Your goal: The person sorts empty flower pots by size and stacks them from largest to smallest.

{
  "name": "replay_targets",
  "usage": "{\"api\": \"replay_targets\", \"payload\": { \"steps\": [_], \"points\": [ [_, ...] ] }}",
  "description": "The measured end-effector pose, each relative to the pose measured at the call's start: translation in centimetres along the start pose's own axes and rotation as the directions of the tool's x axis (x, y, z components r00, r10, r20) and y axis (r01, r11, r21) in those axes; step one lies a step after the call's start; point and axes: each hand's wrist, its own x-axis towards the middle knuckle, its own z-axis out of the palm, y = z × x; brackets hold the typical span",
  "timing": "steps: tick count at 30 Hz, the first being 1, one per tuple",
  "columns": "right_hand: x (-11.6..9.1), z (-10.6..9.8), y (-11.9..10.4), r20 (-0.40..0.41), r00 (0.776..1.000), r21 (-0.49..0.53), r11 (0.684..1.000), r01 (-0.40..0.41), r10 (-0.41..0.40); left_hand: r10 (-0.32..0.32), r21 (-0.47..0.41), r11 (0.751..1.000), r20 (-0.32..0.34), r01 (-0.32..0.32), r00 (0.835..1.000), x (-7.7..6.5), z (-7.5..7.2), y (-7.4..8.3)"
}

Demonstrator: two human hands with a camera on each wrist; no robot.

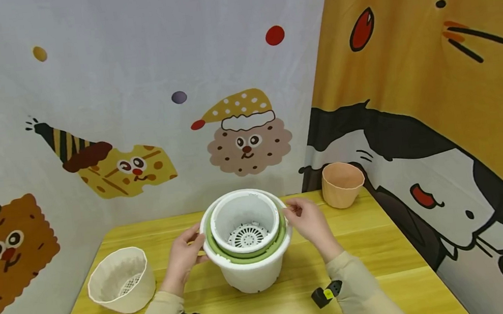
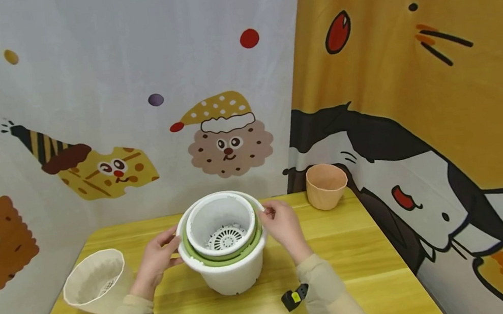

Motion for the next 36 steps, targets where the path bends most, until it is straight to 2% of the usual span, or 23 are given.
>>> {"api": "replay_targets", "payload": {
  "steps": [7, 12, 21, 28, 36],
  "points": [
    [0.0, -0.3, 0.9, -0.032, 0.999, -0.037, 0.999, 0.012, -0.013, 0.004, -0.005, 1.000, 0.001, -0.004, 1.000, -0.2, 0.0, 0.2],
    [0.0, -0.1, 1.8, -0.030, 1.000, -0.031, 0.999, -0.009, 0.008, 0.005, -0.007, 1.000, 0.001, -0.004, 1.000, -0.2, 0.0, 0.2],
    [-0.2, 0.4, 2.9, -0.008, 0.997, 0.057, 0.995, -0.081, 0.082, -0.001, -0.001, 1.000, -0.001, 0.001, 1.000, -0.1, 0.1, 0.1],
    [-0.3, 0.8, 3.5, 0.046, 0.986, 0.128, 0.978, -0.166, 0.162, 0.005, 0.013, 1.000, -0.002, -0.005, 1.000, 0.0, 0.1, 0.1],
    [-0.5, 1.2, 3.9, 0.077, 0.978, 0.219, 0.954, -0.204, 0.192, 0.003, 0.006, 1.000, -0.001, -0.003, 1.000, 0.0, 0.0, 0.0]
  ]
}}
